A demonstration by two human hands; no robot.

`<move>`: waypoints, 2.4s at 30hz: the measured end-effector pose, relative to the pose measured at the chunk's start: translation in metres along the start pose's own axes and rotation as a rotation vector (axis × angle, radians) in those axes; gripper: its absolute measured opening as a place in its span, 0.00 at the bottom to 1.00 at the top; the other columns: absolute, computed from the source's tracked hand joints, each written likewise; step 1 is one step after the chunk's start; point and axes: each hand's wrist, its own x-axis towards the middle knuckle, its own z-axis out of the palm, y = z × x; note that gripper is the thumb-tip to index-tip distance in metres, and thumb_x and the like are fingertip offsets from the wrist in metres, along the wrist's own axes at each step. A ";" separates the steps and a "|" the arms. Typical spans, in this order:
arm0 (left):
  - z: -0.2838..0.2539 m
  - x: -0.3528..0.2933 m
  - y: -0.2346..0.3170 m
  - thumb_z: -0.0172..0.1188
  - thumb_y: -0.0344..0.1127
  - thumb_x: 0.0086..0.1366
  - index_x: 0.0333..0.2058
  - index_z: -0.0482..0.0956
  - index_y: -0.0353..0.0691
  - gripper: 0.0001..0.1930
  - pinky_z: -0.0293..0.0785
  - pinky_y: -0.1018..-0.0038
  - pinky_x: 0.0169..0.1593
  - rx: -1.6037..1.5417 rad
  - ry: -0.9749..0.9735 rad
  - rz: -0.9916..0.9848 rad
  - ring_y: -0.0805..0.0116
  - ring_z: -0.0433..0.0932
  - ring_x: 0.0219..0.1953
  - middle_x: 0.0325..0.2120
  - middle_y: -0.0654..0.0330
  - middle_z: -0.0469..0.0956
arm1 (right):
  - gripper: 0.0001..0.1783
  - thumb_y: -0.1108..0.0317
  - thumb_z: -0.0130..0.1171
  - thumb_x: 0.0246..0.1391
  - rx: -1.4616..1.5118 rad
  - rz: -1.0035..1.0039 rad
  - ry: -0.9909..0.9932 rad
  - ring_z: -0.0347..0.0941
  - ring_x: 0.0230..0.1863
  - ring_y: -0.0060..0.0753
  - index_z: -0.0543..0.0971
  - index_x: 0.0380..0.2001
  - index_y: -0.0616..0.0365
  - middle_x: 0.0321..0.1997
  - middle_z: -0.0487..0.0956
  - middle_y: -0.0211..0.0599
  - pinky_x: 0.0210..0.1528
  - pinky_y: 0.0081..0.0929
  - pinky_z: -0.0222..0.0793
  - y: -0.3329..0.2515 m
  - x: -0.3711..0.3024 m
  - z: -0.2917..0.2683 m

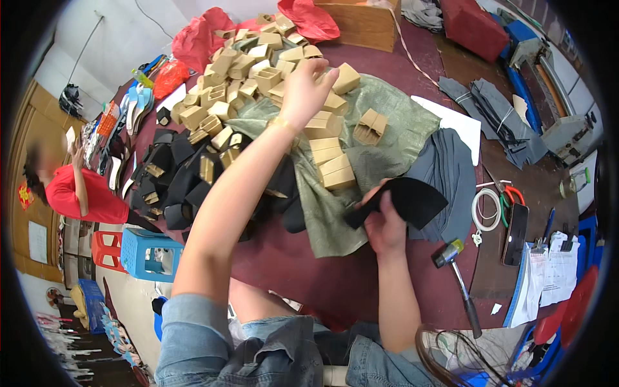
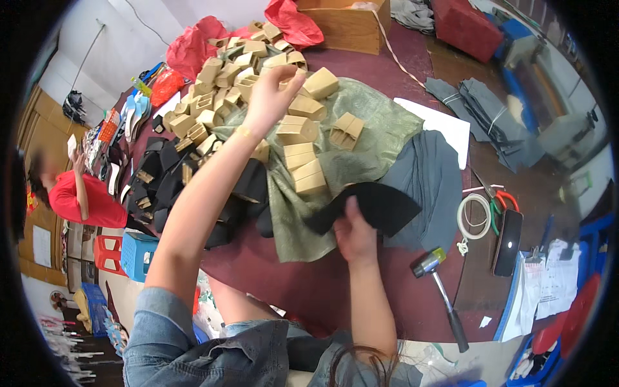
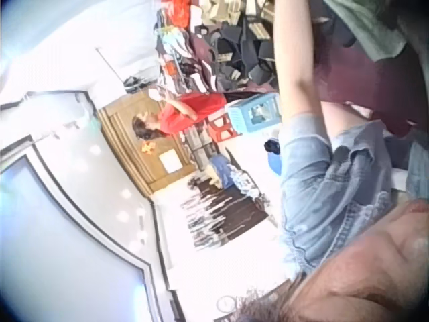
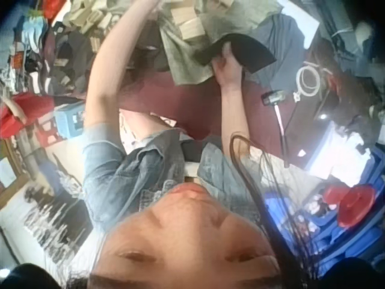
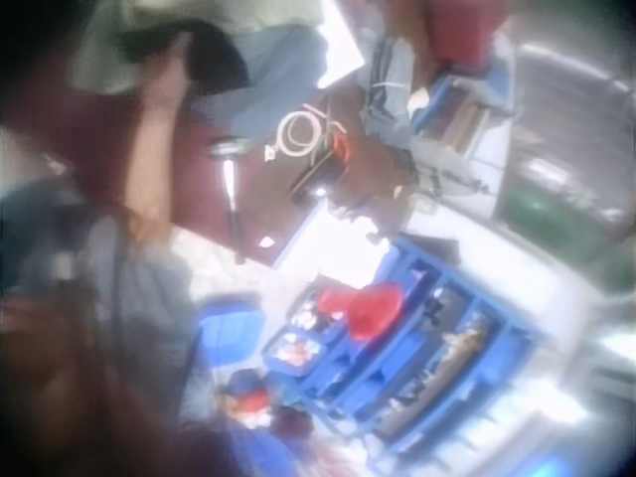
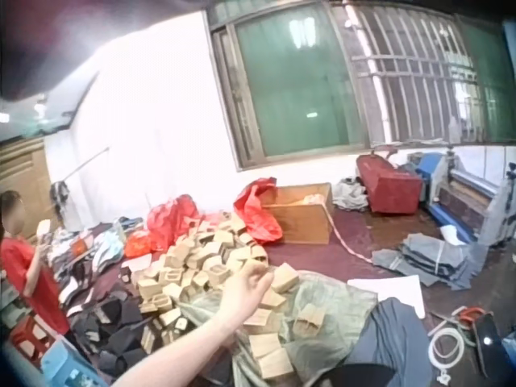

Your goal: The recorder is assembling leather and wooden shoe components at a workbench.

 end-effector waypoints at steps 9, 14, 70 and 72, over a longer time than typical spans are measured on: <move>0.079 0.045 -0.018 0.63 0.51 0.49 0.49 0.68 0.38 0.32 0.50 0.46 0.60 0.800 -0.296 0.075 0.45 0.65 0.55 0.41 0.47 0.76 | 0.10 0.67 0.54 0.58 -0.305 0.055 -0.048 0.67 0.29 0.26 0.72 0.40 0.61 0.28 0.73 0.34 0.35 0.28 0.65 0.005 0.019 -0.021; -0.034 0.019 -0.057 0.55 0.52 0.61 0.45 0.72 0.40 0.23 0.76 0.67 0.30 -1.503 -0.422 -0.678 0.64 0.79 0.33 0.37 0.61 0.79 | 0.12 0.75 0.55 0.55 -0.360 0.085 0.094 0.72 0.41 0.29 0.72 0.43 0.60 0.39 0.75 0.33 0.46 0.30 0.69 0.007 0.013 -0.016; -0.102 -0.313 0.129 0.69 0.23 0.47 0.55 0.50 0.47 0.42 0.71 0.74 0.49 -1.112 -0.056 -0.718 0.71 0.68 0.48 0.47 0.59 0.64 | 0.15 0.71 0.56 0.56 -0.162 -0.014 0.041 0.72 0.43 0.29 0.69 0.45 0.62 0.42 0.75 0.36 0.50 0.29 0.69 -0.036 -0.154 0.026; -0.105 -0.317 0.117 0.72 0.23 0.43 0.54 0.52 0.46 0.44 0.71 0.73 0.48 -0.979 -0.077 -0.678 0.71 0.69 0.48 0.48 0.59 0.65 | 0.14 0.71 0.62 0.52 -0.387 -0.025 -0.177 0.73 0.42 0.28 0.71 0.41 0.61 0.42 0.77 0.39 0.47 0.27 0.69 -0.052 -0.146 -0.012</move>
